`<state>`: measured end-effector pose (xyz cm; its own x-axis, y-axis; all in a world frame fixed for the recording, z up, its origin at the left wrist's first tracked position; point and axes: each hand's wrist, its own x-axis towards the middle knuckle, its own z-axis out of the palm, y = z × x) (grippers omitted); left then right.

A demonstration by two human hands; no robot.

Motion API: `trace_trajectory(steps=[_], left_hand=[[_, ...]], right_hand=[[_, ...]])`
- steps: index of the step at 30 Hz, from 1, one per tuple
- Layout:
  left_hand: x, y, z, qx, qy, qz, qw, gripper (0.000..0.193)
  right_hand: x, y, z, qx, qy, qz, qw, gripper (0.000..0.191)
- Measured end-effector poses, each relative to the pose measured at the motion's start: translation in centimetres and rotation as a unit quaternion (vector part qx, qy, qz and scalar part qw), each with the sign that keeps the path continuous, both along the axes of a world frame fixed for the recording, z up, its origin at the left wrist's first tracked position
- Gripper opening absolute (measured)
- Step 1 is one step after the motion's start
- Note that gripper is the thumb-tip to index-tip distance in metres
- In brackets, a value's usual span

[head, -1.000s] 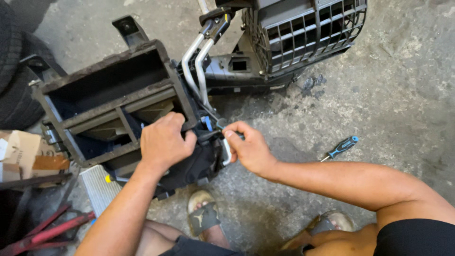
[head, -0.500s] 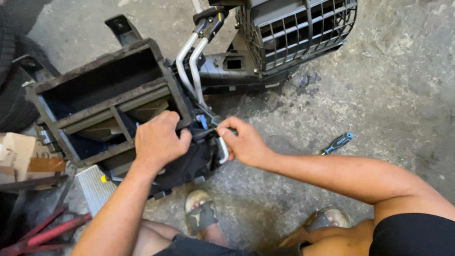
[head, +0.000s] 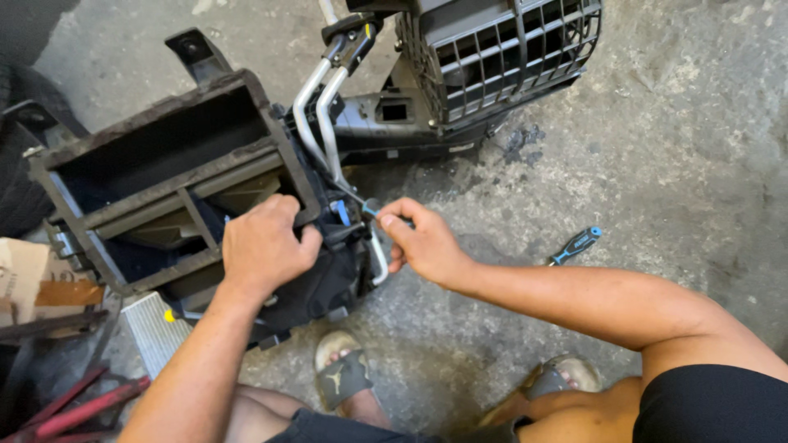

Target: The person uses a screwdriver to loosen and remove screws from a large HVAC blower assembly on the floor. They reposition the unit, remove a black plastic cover, and continue unscrewing fasteners to disassemble the housing.

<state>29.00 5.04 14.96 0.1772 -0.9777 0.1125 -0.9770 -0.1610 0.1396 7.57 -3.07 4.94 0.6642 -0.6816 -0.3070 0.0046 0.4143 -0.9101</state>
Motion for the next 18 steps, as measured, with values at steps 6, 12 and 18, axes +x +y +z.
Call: trace_trajectory(steps=[6,12,18], left_hand=[[-0.1,0.0,0.1,0.006,0.000,0.006,1.000,0.025],[-0.3,0.0,0.2,0.006,0.003,0.008,1.000,0.025],[-0.2,0.0,0.2,0.003,0.006,0.006,1.000,0.026]], right_hand=[[0.2,0.1,0.1,0.123,-0.040,-0.044,0.991,0.021],[-0.9,-0.3,1.1,-0.260,0.067,0.048,0.962,0.017],[-0.6,0.0,1.9,-0.472,0.026,-0.005,0.881,0.017]])
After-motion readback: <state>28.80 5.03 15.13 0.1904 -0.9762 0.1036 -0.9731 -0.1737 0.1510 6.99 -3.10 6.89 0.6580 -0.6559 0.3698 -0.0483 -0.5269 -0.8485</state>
